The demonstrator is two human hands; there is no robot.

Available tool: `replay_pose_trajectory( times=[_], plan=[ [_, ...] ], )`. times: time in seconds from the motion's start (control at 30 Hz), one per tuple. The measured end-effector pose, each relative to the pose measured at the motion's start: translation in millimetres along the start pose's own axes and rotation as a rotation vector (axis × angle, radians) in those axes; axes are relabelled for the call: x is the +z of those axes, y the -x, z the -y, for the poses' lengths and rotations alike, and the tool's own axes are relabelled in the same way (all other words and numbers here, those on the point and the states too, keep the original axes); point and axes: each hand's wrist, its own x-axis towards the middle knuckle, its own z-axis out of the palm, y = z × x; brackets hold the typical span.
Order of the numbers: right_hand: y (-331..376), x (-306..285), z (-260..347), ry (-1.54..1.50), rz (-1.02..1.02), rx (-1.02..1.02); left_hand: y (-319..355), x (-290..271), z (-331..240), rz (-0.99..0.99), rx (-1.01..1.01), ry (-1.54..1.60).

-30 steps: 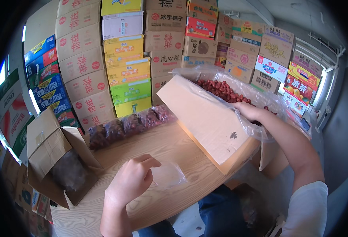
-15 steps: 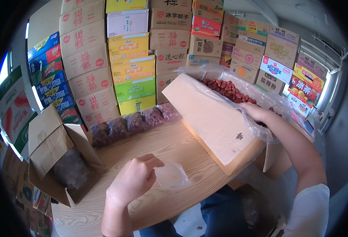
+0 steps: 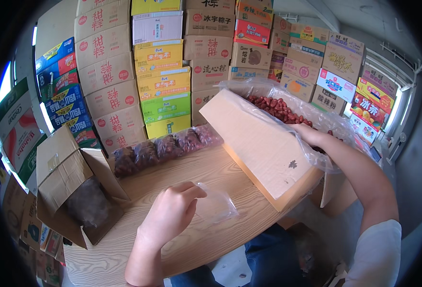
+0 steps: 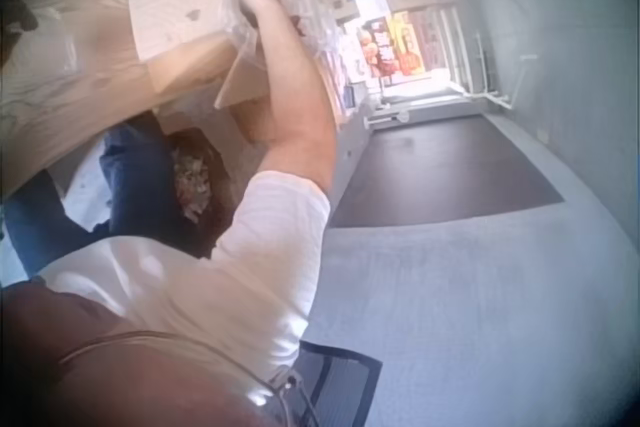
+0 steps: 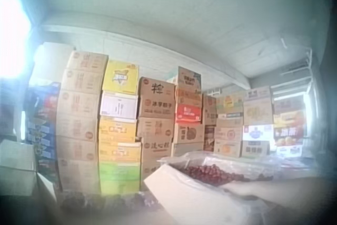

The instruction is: The person repeatedly scoops dried red dates from a large bag into small clear plastic bags, seals each bag, and places it on the table. The process is repeated multiple times in a consistent sequence.

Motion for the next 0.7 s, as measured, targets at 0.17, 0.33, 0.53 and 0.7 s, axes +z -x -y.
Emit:
replay_pose_trajectory(
  times=[0.17, 0.33, 0.53, 0.7],
  plan=[
    [2, -1, -1, 0.125, -0.072, -0.092, -2, 3, 5, -0.015, -0.006, -0.029],
    [-4, -4, -19, 0.214, -0.124, -0.101, -3, 4, 6, 0.005, -0.037, -0.022],
    [2, -4, -7, 0.406, -0.121, -0.092, -3, 8, 16, 0.023, -0.074, -0.054],
    [0, -1, 1, -0.014, 0.046, 0.060, -1, 11, 21, 0.017, -0.063, -0.041]
  ],
)
